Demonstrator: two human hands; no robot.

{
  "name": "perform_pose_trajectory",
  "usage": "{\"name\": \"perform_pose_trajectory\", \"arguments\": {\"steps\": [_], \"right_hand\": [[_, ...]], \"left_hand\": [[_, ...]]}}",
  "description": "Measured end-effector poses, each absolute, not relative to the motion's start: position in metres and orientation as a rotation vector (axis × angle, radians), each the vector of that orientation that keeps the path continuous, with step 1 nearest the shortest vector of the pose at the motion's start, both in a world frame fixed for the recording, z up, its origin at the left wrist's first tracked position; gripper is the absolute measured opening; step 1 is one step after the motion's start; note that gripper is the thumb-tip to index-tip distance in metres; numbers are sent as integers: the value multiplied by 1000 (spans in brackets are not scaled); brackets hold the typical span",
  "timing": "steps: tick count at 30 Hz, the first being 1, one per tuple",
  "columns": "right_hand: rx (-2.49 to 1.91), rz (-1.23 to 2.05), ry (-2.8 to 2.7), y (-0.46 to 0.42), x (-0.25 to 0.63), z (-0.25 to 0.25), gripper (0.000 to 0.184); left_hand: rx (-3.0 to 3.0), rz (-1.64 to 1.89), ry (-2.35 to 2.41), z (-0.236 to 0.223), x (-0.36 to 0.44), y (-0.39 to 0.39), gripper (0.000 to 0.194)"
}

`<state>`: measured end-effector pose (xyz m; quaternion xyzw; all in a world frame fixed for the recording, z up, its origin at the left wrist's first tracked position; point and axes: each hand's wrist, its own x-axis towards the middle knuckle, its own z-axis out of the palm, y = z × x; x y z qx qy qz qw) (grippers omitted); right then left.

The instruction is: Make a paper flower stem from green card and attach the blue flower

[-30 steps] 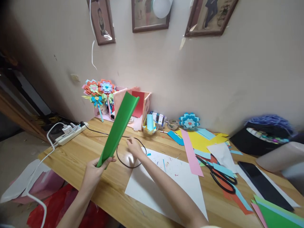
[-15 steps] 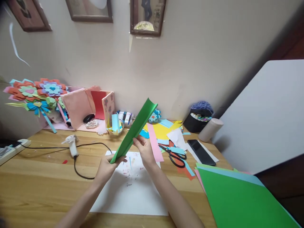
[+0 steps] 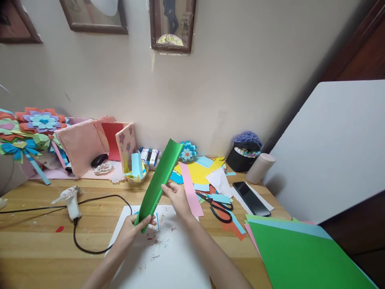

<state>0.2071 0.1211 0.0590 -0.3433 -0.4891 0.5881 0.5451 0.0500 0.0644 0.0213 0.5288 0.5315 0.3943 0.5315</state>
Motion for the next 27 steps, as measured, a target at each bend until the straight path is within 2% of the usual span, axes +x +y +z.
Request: {"name": "perform_pose_trajectory", "arguments": {"steps": [13,19,27], "right_hand": [[-889,1341,-1023,123,207,53,23],[-877,1408,-1092,128,217,57,29],[-898,1260,-1121,130,225,61,26]], "left_hand": [[1126,846,1263,14,51,62,48],[1104,871,1156,5,49,62,45],[1062,833,1144,11,56,55,46]]}}
